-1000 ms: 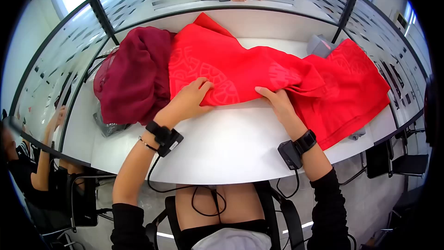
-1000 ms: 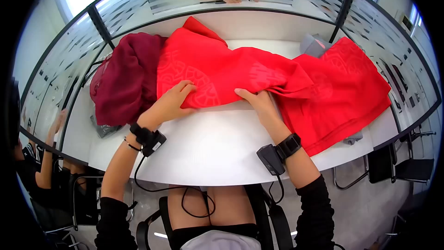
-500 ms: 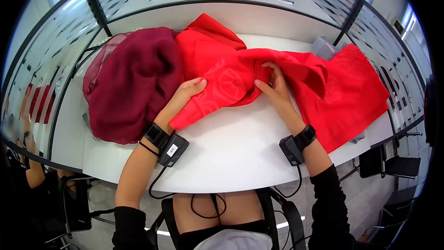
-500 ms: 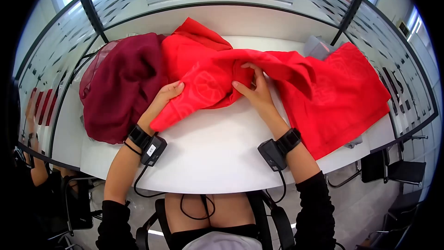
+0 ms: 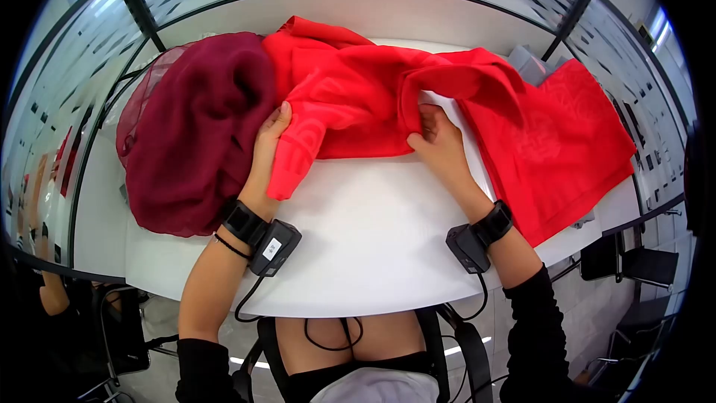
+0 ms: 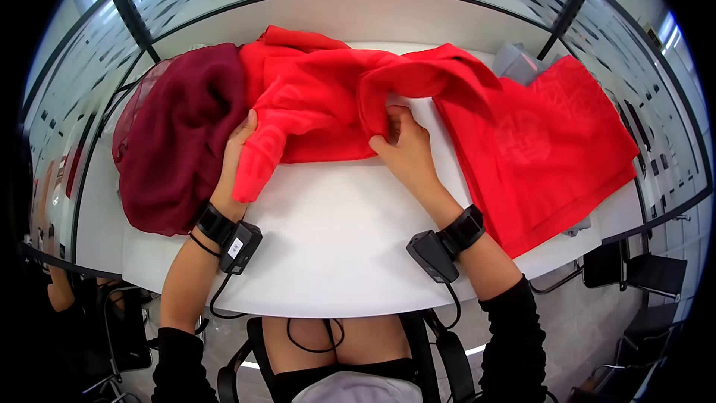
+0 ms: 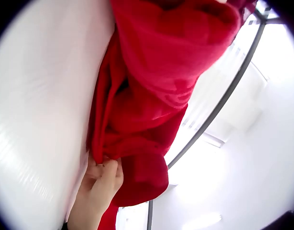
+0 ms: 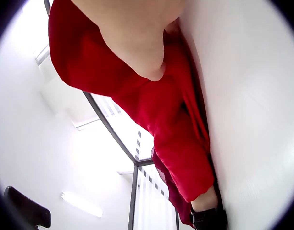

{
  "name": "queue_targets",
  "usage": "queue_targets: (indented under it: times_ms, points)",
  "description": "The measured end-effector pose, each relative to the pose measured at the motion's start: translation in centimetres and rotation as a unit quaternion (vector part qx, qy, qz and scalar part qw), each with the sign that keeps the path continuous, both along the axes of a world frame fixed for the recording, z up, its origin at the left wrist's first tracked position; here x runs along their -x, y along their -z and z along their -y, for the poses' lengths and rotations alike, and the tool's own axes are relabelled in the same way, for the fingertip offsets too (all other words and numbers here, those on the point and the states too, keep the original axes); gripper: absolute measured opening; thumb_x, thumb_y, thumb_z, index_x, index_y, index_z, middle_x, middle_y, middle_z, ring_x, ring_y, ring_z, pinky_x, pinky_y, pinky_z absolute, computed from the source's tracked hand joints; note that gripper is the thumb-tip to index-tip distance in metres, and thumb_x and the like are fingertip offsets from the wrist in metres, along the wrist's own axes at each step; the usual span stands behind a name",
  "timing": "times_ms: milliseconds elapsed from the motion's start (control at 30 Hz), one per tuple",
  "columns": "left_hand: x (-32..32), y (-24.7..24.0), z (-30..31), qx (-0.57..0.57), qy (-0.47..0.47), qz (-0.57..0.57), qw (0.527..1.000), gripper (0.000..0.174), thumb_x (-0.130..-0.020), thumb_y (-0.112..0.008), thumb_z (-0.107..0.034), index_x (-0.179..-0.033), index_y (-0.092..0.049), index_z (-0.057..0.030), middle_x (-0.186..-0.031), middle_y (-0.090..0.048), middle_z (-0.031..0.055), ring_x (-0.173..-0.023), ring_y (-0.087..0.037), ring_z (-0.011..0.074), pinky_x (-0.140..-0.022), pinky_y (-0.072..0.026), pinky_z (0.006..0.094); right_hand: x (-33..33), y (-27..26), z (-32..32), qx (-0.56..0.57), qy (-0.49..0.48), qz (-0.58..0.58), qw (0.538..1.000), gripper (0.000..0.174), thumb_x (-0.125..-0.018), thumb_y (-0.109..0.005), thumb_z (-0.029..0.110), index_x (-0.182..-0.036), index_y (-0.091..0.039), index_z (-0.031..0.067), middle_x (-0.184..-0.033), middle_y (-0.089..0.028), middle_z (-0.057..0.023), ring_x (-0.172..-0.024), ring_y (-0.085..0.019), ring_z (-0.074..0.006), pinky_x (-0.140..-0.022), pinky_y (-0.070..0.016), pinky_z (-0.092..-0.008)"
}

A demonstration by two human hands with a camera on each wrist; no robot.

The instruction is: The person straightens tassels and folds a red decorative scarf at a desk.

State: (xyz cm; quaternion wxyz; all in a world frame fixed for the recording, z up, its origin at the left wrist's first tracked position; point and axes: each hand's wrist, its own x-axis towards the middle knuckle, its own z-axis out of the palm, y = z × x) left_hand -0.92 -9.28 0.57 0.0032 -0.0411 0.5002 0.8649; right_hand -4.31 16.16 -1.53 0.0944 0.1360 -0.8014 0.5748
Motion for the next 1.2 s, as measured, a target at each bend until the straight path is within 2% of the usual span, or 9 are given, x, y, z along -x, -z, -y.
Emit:
queue_targets:
  times_ms: [133,367,400,500,533,667,800,933,1200]
  points:
    - [-0.1,0.4,0.6,0.006,-0.024,0.009,1.0,0.042,-0.092,-0.05,-0.038,-0.109,-0.053,0.0002,-0.093,-0.062,0.0075,-0.079,-0.06,0.0155,-0.067,-0.0494,0.0239,0.0,-0.9,-1.0,-0.048,-0.023,0.074,0.996,0.026,-0.077,-0.058,0.01,-0.1,-0.056,-0.0015,-0.089,-0.061,-0.0107,-0.089,-0.059,-0.0185,-0.079,-0.0494,-0.0314]
    - [-1.6,-2.4,0.8,-0.114,0.097,-0.011,0.989,0.045,-0.095,-0.043,-0.037,-0.108,-0.054,0.0046,-0.099,-0.061,0.0086,-0.087,-0.059,0.0188,-0.084,-0.0458,0.0264,-3.0,-3.1,-1.0,0.341,-0.286,0.229,0.866,0.051,-0.076,-0.044,0.001,-0.126,-0.038,0.0063,-0.124,-0.046,-0.0074,-0.109,-0.051,-0.0209,-0.09,-0.0439,-0.0365]
    - [-0.5,0.1,2.2,0.173,0.023,-0.058,0.983,0.041,-0.096,-0.044,-0.035,-0.108,-0.055,0.0032,-0.098,-0.06,0.0069,-0.086,-0.056,0.0143,-0.081,-0.0441,0.0241,-2.4,-1.8,-1.6,0.404,-0.355,0.206,0.818,0.05,-0.076,-0.042,0.002,-0.126,-0.039,0.0069,-0.125,-0.047,-0.0083,-0.113,-0.049,-0.0225,-0.094,-0.0415,-0.0381]
    - [-0.6,0.5,1.5,0.194,0.02,-0.007,0.981,0.034,-0.095,-0.046,-0.032,-0.106,-0.056,-0.0012,-0.094,-0.06,0.0048,-0.083,-0.054,0.0106,-0.078,-0.0431,0.0219,-1.1,-1.3,-2.7,0.494,-0.388,0.183,0.756,0.042,-0.081,-0.042,0.009,-0.124,-0.042,0.0049,-0.122,-0.05,-0.0085,-0.113,-0.049,-0.0223,-0.097,-0.0388,-0.0387]
    - [0.4,0.8,1.7,0.147,0.013,0.091,0.985,0.019,-0.091,-0.052,-0.011,-0.108,-0.053,-0.0022,-0.101,-0.057,0.0039,-0.09,-0.053,0.009,-0.081,-0.0438,0.0215,-2.1,-3.3,-2.4,0.477,-0.306,0.201,0.799,0.038,-0.085,-0.045,0.01,-0.122,-0.045,0.0024,-0.119,-0.053,-0.0078,-0.112,-0.05,-0.0208,-0.096,-0.0393,-0.0361]
    - [0.3,1.2,-0.2,0.249,-0.021,-0.137,0.959,0.021,-0.079,-0.061,0.006,-0.096,-0.052,-0.0018,-0.102,-0.052,0.0064,-0.1,-0.053,0.0141,-0.083,-0.0439,0.0266,-2.6,-4.8,-0.7,0.35,-0.156,0.077,0.92,0.038,-0.085,-0.053,0.004,-0.122,-0.045,0.0014,-0.112,-0.055,-0.0065,-0.104,-0.053,-0.0139,-0.091,-0.0412,-0.0294]
    - [-1.6,-2.5,-1.2,0.591,-0.132,-0.387,0.695,0.022,-0.072,-0.061,0.008,-0.092,-0.054,-0.0003,-0.103,-0.054,0.0107,-0.096,-0.055,0.021,-0.083,-0.0443,0.0285,-3.3,-4.2,0.8,0.24,-0.118,0.034,0.963,0.04,-0.08,-0.065,0.005,-0.117,-0.05,0.0001,-0.111,-0.055,-0.005,-0.1,-0.053,-0.0114,-0.087,-0.0423,-0.0271]
    - [-3.1,-3.2,-3.3,0.437,0.078,-0.342,0.829,0.026,-0.072,-0.068,-0.001,-0.095,-0.056,-0.0011,-0.101,-0.056,0.0081,-0.087,-0.056,0.0192,-0.078,-0.0456,0.0288,-3.9,-3.3,1.2,0.139,-0.142,0.024,0.98,0.033,-0.078,-0.067,0.006,-0.108,-0.055,-0.0027,-0.104,-0.058,-0.0059,-0.094,-0.055,-0.0116,-0.082,-0.0456,-0.0261]
    - [-2.7,-2.6,-3.4,0.525,0.091,-0.376,0.758,0.021,-0.073,-0.069,-0.005,-0.09,-0.058,-0.0024,-0.095,-0.054,0.0075,-0.083,-0.056,0.0208,-0.074,-0.0457,0.028,-4.4,-2.9,1.0,0.105,-0.172,0.027,0.979,0.028,-0.074,-0.06,0.001,-0.101,-0.056,-0.0053,-0.093,-0.058,-0.0056,-0.086,-0.055,-0.0118,-0.082,-0.046,-0.0262]
